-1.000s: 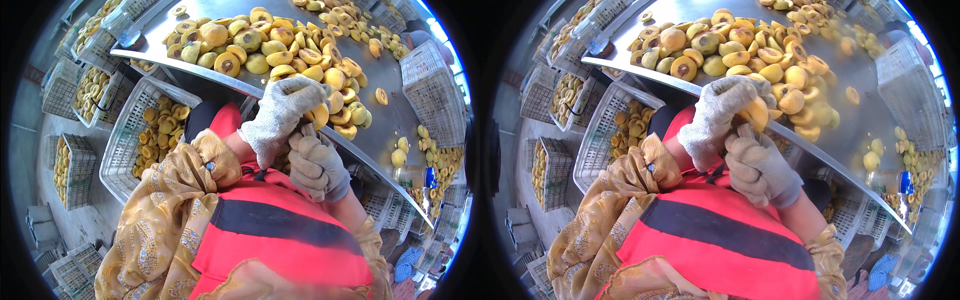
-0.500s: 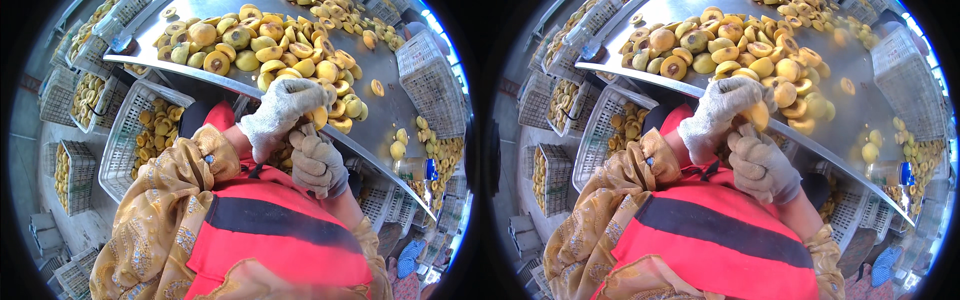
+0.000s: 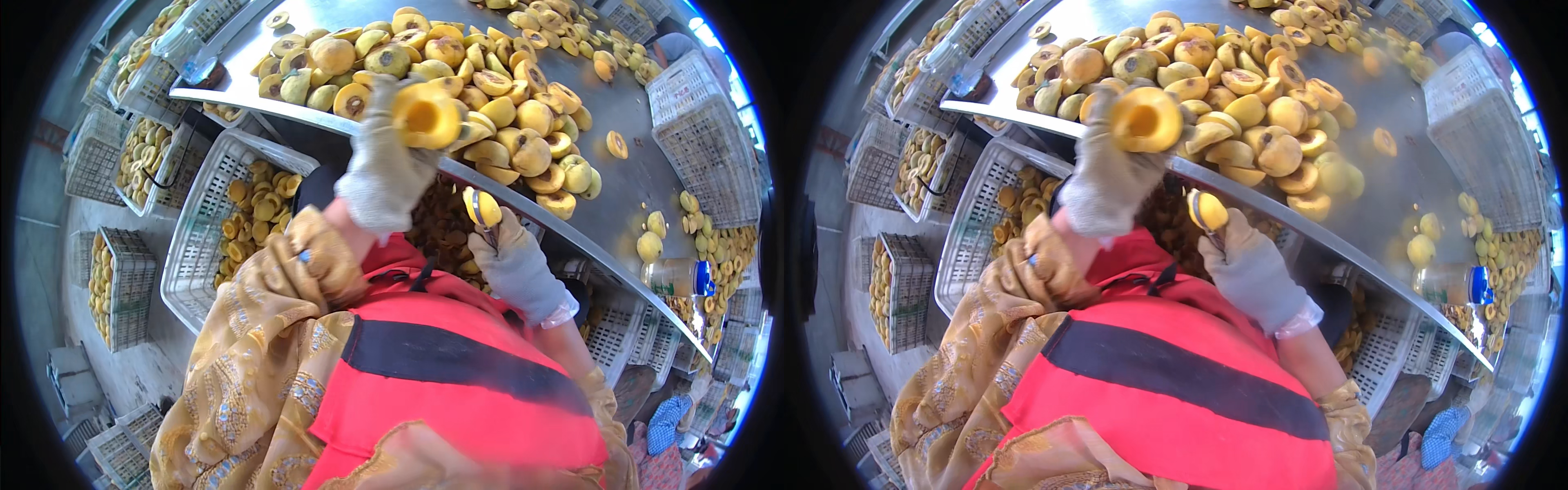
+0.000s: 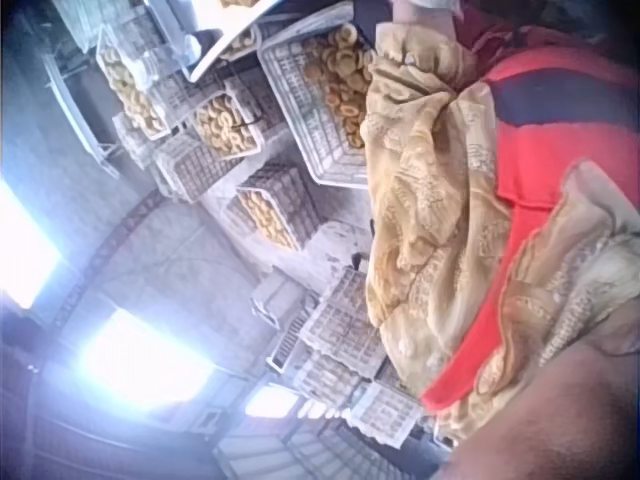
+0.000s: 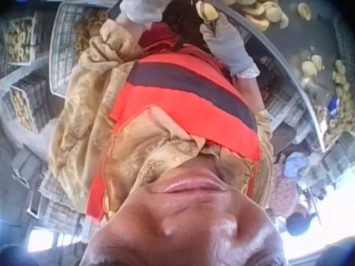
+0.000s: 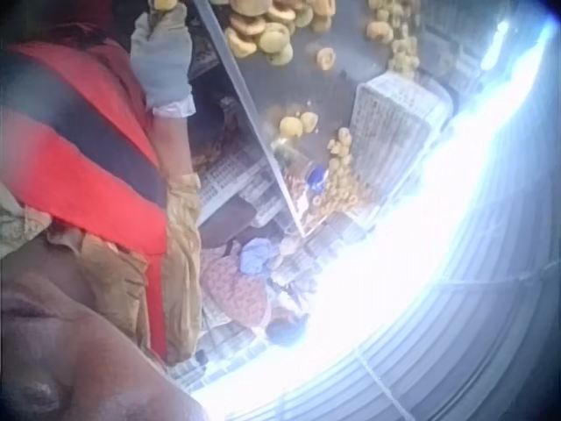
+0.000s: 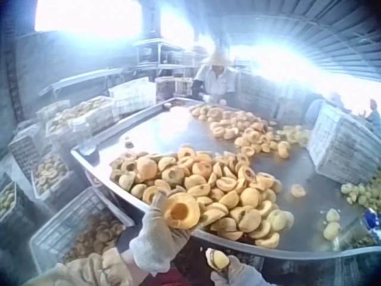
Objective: The person sits at a metal table and uses a small knife to cut open yellow apricots, remove the pits, and place the fruit halves into white plastic crates. The person handles the apricots one by one, separating the flesh from the stone.
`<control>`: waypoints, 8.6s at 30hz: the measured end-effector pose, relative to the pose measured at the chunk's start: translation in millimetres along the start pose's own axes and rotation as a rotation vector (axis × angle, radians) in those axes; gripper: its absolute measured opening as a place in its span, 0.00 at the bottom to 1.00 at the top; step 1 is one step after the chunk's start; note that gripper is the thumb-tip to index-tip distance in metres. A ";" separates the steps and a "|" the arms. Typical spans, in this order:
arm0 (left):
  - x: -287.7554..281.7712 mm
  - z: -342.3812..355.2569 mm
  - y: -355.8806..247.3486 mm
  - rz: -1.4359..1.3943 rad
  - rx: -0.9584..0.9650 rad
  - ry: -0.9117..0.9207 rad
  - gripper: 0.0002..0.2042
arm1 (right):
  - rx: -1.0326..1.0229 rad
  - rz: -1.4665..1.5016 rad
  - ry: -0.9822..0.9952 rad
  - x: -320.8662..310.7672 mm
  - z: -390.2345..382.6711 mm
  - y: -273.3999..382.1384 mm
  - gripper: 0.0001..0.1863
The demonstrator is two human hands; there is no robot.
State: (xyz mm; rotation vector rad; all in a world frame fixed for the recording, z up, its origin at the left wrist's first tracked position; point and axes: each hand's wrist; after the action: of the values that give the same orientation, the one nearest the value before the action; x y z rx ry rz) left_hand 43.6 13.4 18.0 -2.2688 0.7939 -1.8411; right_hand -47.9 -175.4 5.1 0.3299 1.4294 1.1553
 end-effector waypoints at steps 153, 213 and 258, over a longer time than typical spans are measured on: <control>15.5 -22.4 43.1 0.530 -0.130 0.396 0.32 | 0.330 0.529 -0.114 -49.1 9.1 41.1 0.11; -53.5 44.2 -80.1 2.087 0.524 -0.625 0.22 | 0.554 0.782 0.087 -53.4 -16.7 17.7 0.10; 27.8 -20.4 22.6 0.943 0.089 0.120 0.16 | -0.097 0.282 -0.180 14.1 30.1 2.4 0.11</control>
State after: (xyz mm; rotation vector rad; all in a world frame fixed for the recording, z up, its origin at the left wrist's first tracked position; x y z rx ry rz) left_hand 20.7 -14.1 38.6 -1.3214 1.4273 -1.4755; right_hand -26.1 -150.1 4.8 0.5660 1.1908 1.3806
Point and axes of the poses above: each hand's wrist, its own z-axis towards the middle knuckle, its own x-axis out of the palm, y = z × x, and after that the axes turned 14 degrees about -x, right-handed
